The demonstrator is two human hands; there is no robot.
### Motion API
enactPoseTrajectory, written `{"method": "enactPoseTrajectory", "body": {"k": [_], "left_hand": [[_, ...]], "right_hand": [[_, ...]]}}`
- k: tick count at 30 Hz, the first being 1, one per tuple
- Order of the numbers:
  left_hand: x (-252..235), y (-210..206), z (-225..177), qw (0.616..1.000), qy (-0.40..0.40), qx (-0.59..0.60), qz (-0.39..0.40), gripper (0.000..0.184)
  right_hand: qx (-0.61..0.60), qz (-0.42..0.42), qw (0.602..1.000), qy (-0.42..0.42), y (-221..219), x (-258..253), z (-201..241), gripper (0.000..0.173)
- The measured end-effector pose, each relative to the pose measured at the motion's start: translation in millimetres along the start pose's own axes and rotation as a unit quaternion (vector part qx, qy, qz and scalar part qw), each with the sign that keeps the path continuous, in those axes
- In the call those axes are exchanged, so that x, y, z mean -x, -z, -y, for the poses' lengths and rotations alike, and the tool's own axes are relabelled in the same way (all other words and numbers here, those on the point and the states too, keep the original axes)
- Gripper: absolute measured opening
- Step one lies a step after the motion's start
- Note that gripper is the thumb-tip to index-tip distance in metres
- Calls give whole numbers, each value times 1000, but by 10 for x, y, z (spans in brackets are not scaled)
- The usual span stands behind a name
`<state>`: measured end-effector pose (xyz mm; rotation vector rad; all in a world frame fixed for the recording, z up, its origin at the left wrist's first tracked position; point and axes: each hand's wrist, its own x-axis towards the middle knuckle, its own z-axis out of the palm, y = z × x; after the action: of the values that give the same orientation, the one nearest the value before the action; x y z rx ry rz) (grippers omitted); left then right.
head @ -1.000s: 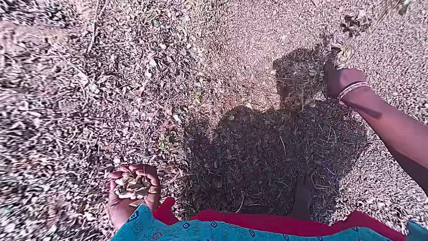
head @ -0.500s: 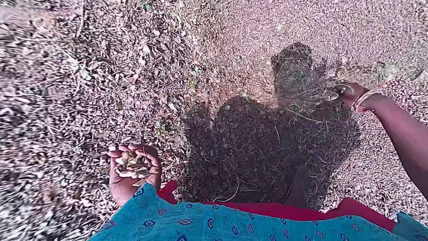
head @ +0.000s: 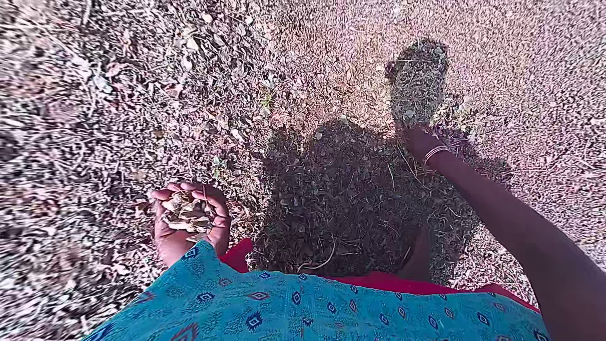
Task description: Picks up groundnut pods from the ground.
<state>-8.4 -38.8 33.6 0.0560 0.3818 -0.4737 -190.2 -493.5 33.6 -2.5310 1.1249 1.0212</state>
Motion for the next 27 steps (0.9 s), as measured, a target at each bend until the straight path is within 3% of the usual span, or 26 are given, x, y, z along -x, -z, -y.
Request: {"method": "enactPoseTrajectory", "body": {"k": [2,5,9,11,14,15,18,19,21,22,23,25,27], "left_hand": [[0,-19,-31,1000,-6,-8,2,50],[57,-4,-66,1000,-14,-3,-24,49],[34,1,56,995,-33,-9,-93,46],[36,-40,97,994,-19,-6,-104,48],[1,-77,191,990,-19,-60,-124,52],[-21,-32,196,991,-23,-68,-115,54],[-84,-2,180,991,-51,-49,-111,56],[-85,0,149,991,-50,-54,-110,57],[-127,216,-49,998,-22,-42,-52,59],[-138,296,-122,999,-2,-37,-26,59],[-120,203,-77,997,-13,-36,-71,58],[-67,110,-37,993,-45,-30,-101,55],[-31,47,-5,993,-54,-40,-96,55]], "right_hand": [[-8,-16,1000,-26,21,21,-2,50],[-76,-121,988,-57,193,192,-95,42],[-48,-57,997,-18,298,122,-239,39],[-118,-112,986,22,338,128,-173,45],[-356,-201,909,78,209,307,202,35],[-451,-184,868,96,139,396,413,30],[-627,1,771,109,-16,633,850,26],[-655,20,747,111,-73,606,866,24],[-697,-26,713,68,-92,529,744,23],[-697,-75,712,35,-62,451,605,24],[-659,-138,740,5,-68,320,418,27],[-454,-209,866,-13,-122,108,19,36],[-261,-155,953,-11,-203,-35,-230,43]]}}
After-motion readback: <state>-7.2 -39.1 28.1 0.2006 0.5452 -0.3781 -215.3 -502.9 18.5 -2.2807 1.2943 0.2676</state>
